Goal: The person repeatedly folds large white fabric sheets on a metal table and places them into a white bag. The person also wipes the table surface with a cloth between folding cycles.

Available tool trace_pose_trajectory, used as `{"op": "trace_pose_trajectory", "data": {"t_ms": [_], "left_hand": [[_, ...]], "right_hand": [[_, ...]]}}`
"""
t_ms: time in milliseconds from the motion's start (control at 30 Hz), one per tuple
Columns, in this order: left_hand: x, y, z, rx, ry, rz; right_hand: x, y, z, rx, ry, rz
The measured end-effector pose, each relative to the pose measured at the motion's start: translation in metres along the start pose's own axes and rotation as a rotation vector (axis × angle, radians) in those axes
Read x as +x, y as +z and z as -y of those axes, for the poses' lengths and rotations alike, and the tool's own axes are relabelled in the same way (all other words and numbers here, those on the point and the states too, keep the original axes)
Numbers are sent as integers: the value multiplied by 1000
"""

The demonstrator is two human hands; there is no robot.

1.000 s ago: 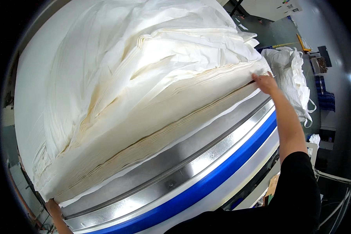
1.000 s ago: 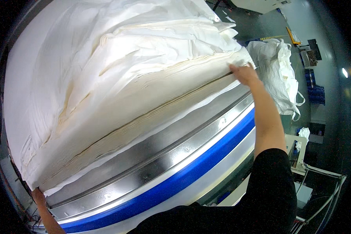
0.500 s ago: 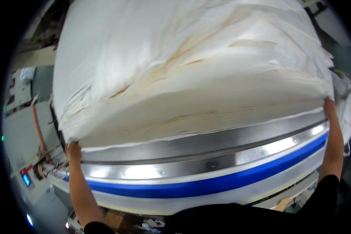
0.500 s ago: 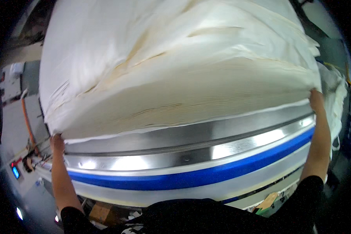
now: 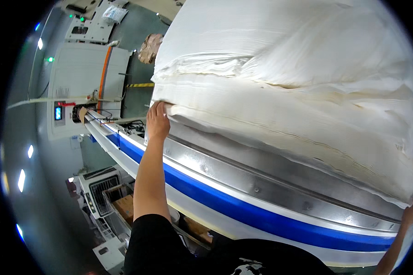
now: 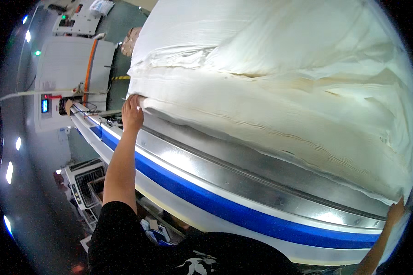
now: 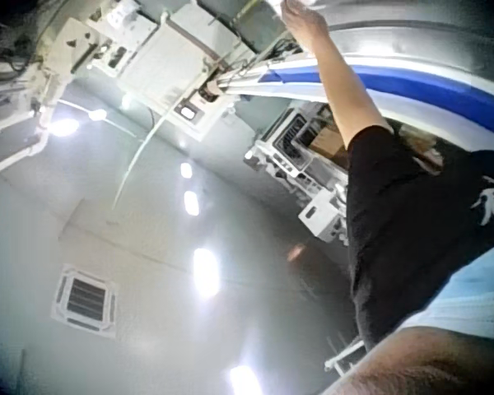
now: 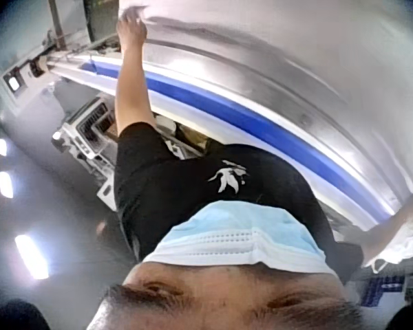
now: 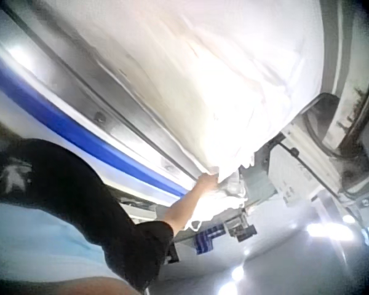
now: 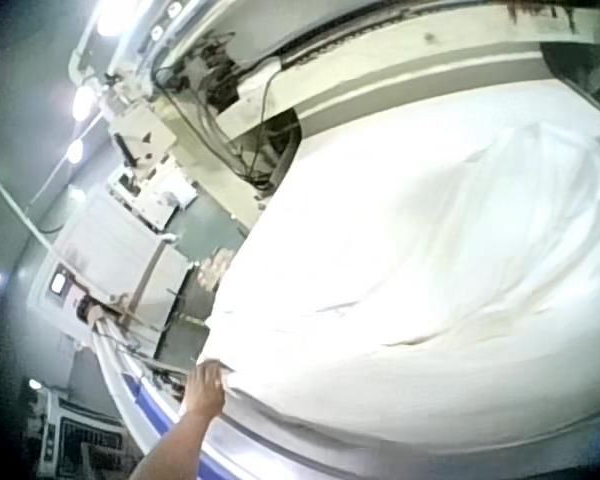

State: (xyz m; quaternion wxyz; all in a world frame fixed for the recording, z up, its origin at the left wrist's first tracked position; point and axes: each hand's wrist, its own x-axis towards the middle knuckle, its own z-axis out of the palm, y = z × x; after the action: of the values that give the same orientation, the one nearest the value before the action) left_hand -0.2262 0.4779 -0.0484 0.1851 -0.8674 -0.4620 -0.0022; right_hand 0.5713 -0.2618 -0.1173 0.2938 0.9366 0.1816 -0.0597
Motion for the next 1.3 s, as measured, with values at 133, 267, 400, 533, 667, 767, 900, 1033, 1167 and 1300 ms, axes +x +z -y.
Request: {"op": "trace_pose_trajectory", "data": {"t_ms": [133, 267, 400, 533, 667, 767, 900, 1033, 1167, 1300], "left_hand": [[-16, 25, -17, -217, 6, -96], [-22, 47, 3, -314, 15, -175], [-22, 56, 15, -376, 56, -216], [-19, 58, 20, -411, 88, -283], [-24, 61, 29, -427, 116, -357], [-27, 65, 31, -429, 133, -428], [-16, 62, 24, -385, 142, -445], [-17, 66, 27, -383, 128, -454], [-19, 59, 33, -363, 134, -396], [-13, 58, 37, -293, 228, -302]], "right_hand": [[-65, -52, 40, 148, -87, -299], [-142, -122, 132, 437, -325, -422], [-211, -202, 242, 621, -561, -431], [-270, -285, 374, 786, -819, -349], [-324, -375, 528, 1023, -1131, -289], [-365, -433, 635, 1091, -1284, -147], [-381, -474, 750, 946, -1379, -55], [-378, -475, 795, 753, -1420, -225], [-376, -469, 805, 770, -1377, -297], [-380, -461, 812, 776, -1374, -417]]}}
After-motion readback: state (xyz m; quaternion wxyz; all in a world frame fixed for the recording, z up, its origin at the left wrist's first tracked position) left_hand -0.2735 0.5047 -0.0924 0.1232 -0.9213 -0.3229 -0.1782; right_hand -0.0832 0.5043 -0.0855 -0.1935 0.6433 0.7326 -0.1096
